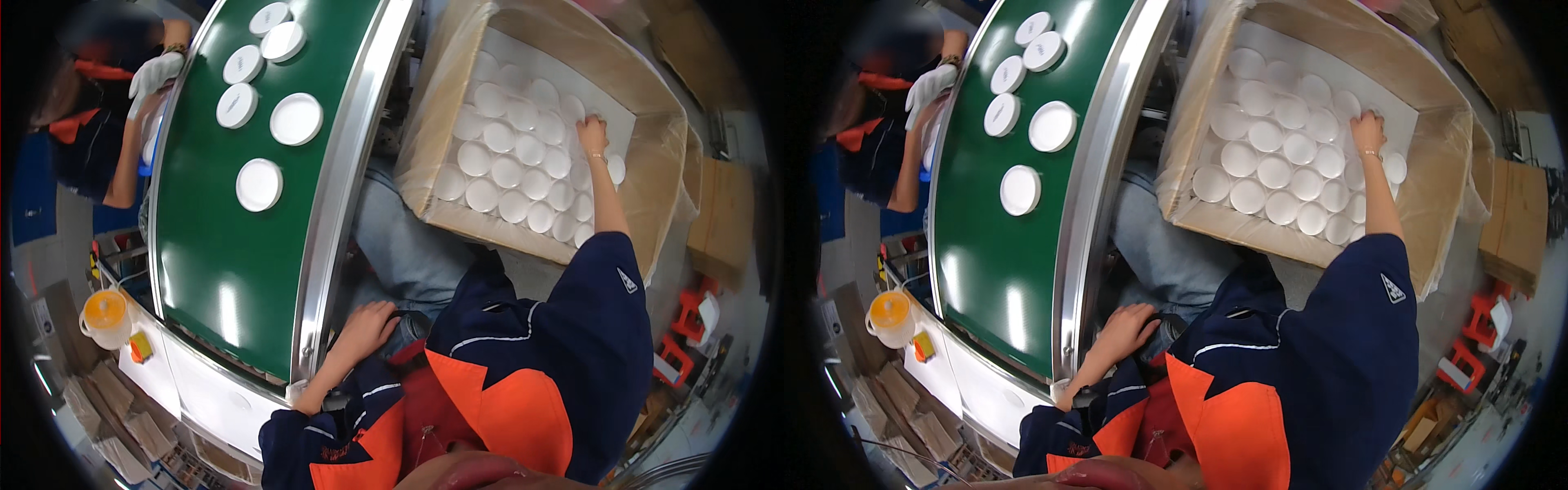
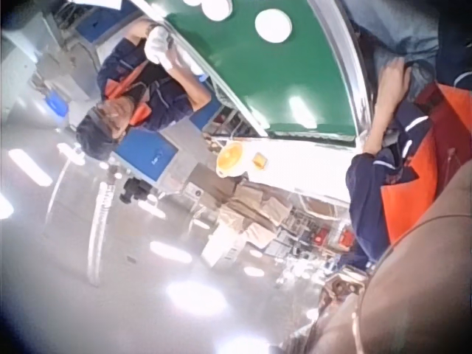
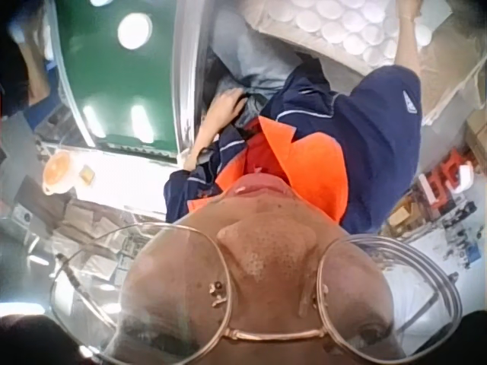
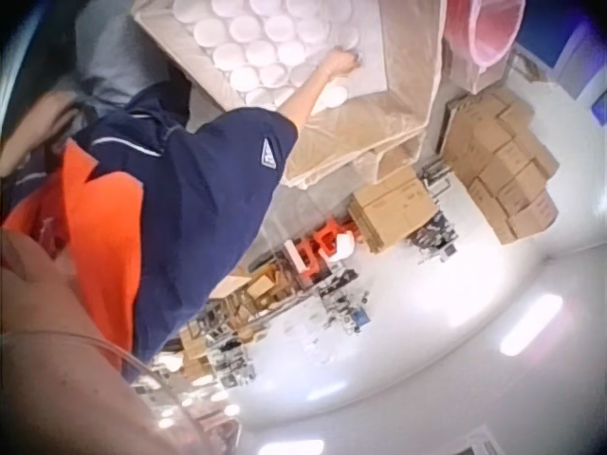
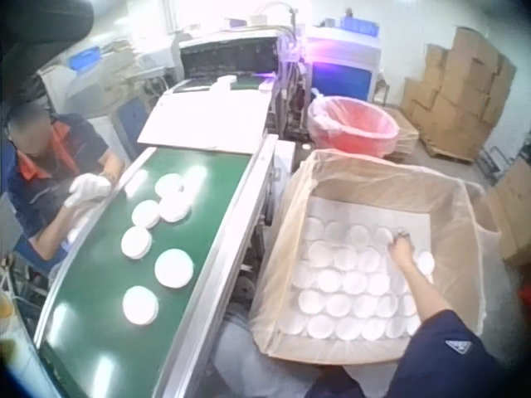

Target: The person picks up printed lids from a conveyor belt, displays them to the camera, and packs them into a lined box, placing divider sheets between layers.

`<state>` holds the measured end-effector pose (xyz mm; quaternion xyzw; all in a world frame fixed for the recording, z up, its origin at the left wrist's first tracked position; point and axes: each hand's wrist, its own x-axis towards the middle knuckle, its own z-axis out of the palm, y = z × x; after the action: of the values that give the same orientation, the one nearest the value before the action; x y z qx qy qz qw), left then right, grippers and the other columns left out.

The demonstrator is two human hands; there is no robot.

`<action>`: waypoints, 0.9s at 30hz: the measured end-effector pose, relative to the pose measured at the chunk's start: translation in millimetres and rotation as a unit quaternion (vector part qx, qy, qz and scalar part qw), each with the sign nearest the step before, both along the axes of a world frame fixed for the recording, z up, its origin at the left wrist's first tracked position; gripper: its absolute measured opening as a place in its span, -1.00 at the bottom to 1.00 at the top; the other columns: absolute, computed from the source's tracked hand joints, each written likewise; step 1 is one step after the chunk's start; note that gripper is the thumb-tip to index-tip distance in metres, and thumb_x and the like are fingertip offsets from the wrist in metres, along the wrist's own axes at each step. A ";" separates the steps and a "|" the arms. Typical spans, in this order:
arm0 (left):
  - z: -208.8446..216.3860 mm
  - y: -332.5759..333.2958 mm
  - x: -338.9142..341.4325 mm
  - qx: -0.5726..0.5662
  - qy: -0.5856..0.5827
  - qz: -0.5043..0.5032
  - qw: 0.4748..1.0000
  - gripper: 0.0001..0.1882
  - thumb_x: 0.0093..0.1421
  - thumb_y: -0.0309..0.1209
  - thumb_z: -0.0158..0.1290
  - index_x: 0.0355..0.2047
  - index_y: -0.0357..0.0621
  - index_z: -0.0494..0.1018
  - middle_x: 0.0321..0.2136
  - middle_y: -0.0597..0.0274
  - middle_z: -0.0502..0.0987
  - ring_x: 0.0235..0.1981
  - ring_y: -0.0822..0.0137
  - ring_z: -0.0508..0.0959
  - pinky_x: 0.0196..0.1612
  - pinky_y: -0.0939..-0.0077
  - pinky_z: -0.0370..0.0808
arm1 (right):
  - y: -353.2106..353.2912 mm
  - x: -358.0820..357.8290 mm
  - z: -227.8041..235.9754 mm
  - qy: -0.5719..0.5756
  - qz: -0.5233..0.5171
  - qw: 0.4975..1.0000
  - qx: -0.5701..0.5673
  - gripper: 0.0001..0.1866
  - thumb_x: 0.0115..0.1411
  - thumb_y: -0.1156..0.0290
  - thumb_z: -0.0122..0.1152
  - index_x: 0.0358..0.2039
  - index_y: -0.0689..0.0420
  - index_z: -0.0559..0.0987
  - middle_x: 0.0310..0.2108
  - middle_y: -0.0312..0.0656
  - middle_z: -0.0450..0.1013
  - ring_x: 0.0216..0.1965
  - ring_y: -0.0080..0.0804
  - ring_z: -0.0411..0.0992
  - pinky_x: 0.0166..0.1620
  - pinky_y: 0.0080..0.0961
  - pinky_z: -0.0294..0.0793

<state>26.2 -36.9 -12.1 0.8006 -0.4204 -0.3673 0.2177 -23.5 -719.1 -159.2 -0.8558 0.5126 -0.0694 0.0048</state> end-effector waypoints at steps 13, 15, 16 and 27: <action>2.8 10.8 -15.0 -0.123 -0.120 -0.004 0.985 -0.79 0.23 -0.30 0.05 -0.21 -0.13 0.43 -0.33 0.18 0.50 -0.22 0.16 0.53 -0.12 0.26 0.42 | 245.7 179.5 205.9 -0.268 0.524 0.808 0.019 -0.46 0.24 0.23 0.21 0.14 0.27 0.41 0.11 0.10 0.38 0.15 0.00 0.34 0.22 -0.25 0.26; 2.6 12.2 -16.3 -0.137 -0.146 -0.008 0.980 -0.79 0.23 -0.30 0.05 -0.21 -0.13 0.42 -0.32 0.19 0.50 -0.23 0.17 0.53 -0.13 0.26 0.42 | 344.5 202.9 230.8 -0.264 0.607 0.738 0.130 -0.48 0.22 0.21 0.25 0.09 0.27 0.43 0.07 0.07 0.41 0.12 -0.02 0.36 0.18 -0.28 0.29; 2.3 13.1 -16.8 -0.141 -0.147 -0.009 0.979 -0.80 0.21 -0.31 0.06 -0.23 -0.12 0.42 -0.33 0.19 0.49 -0.24 0.19 0.53 -0.15 0.27 0.42 | 390.6 210.2 233.0 -0.227 0.603 0.747 0.163 -0.47 0.21 0.20 0.27 0.06 0.30 0.45 0.02 0.06 0.42 0.08 -0.04 0.38 0.14 -0.27 0.33; 0.0 12.5 -21.7 -0.106 -0.150 -0.030 0.983 -0.77 0.09 -0.35 0.09 -0.24 -0.13 0.46 -0.33 0.20 0.52 -0.21 0.21 0.56 -0.17 0.25 0.44 | 544.4 264.2 172.0 -0.093 0.520 0.845 -0.077 -0.12 0.08 -0.25 0.21 -0.08 0.49 0.42 -0.06 0.13 0.34 0.00 0.04 0.35 -0.04 0.09 0.37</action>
<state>4.5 -24.4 -12.1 0.8058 -0.5088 -0.2026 0.2252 240.6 -174.8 12.8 -0.9841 -0.0179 -0.1754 0.0224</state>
